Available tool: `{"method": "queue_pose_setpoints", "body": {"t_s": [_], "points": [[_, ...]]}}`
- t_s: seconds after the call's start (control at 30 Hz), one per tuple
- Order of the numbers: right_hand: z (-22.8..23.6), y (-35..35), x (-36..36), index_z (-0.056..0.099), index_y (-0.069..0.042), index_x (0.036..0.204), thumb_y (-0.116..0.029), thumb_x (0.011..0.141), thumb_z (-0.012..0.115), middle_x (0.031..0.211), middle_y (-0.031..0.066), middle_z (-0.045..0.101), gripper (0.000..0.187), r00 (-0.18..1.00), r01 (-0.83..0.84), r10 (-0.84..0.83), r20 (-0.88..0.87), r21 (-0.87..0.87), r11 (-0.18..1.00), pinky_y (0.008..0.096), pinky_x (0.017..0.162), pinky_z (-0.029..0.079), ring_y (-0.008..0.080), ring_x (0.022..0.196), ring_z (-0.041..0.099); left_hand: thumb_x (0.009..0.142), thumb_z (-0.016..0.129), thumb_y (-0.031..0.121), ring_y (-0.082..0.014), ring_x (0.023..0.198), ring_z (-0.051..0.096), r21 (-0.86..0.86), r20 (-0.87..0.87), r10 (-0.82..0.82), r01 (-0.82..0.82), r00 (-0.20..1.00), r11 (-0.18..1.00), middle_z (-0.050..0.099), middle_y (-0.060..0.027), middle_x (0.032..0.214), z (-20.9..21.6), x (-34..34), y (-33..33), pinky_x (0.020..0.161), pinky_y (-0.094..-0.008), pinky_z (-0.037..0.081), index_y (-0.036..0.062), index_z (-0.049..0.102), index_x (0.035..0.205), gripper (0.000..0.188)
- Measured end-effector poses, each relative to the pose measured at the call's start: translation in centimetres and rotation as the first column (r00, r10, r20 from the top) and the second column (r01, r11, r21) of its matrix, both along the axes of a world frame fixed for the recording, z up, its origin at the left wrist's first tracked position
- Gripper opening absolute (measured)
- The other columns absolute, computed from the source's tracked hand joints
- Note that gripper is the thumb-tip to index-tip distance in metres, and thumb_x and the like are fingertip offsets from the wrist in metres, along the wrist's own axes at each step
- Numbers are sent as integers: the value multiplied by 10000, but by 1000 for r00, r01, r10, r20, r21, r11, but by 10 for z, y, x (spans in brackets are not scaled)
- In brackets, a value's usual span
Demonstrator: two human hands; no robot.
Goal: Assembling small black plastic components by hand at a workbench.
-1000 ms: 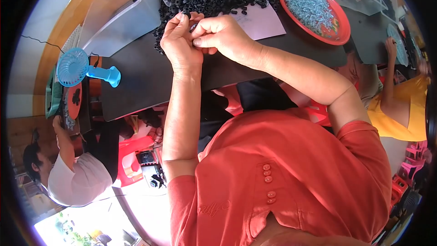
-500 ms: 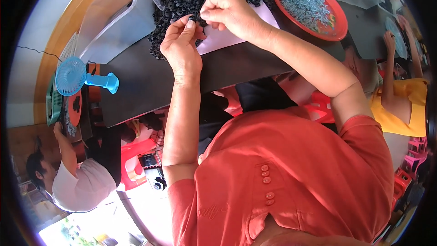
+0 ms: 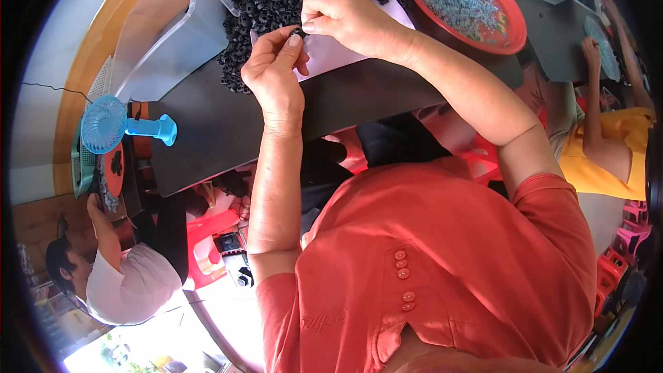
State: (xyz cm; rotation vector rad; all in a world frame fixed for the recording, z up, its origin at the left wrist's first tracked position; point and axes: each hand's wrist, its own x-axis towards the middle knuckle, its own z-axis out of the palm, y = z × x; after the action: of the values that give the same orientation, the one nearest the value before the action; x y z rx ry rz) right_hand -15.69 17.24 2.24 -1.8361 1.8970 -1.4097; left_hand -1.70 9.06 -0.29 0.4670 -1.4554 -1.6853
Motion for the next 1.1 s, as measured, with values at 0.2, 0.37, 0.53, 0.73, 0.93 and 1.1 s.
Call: {"method": "queue_pose_setpoints", "body": {"t_s": [0.2,0.37,0.53,0.73,0.93,1.1], "points": [[-6,1,2,524,-8,815,-82,883,586,708,107,571,118,977,0,-25,-211,-120,993,359,596,445,263,642,570,871,606,-29,-97,552,504,-93,86,39,-31,996,995,593,-50,684,2,1,3,496,-216,379,-83,641,946,99],[-10,-1,-2,514,-13,836,-64,890,562,780,108,582,88,927,-53,17,-375,-86,995,380,605,452,302,708,591,856,629,-14,-89,550,506,-232,158,86,-48,984,972,599,-34,692,-1,2,2,495,-211,376,-69,657,943,106],[-10,0,-3,535,-7,832,-84,886,584,736,99,581,106,964,-86,48,-261,-135,987,349,608,451,259,672,585,856,639,3,-76,549,502,-146,153,53,-31,987,989,596,-23,688,2,2,4,487,-200,379,-43,666,929,91],[-4,3,-5,575,-15,831,-131,897,610,676,37,566,138,994,-105,105,17,-14,994,290,551,439,119,629,547,867,637,20,-68,539,494,-44,107,10,-6,994,999,590,-21,682,3,3,3,473,-195,382,-29,668,929,85],[-5,3,0,578,-27,818,-145,899,617,653,2,561,148,993,-61,52,109,75,995,270,509,427,83,619,523,863,637,10,-66,544,494,-24,98,0,3,995,1000,594,-20,687,1,4,2,477,-194,383,-26,671,916,73],[-14,-1,5,571,-11,823,-120,873,629,653,75,581,133,995,29,-35,-91,-68,997,324,546,446,184,606,575,847,633,-19,-60,570,496,-120,99,43,-31,994,992,597,-12,693,-4,2,3,515,-197,396,-26,672,898,64]]}}
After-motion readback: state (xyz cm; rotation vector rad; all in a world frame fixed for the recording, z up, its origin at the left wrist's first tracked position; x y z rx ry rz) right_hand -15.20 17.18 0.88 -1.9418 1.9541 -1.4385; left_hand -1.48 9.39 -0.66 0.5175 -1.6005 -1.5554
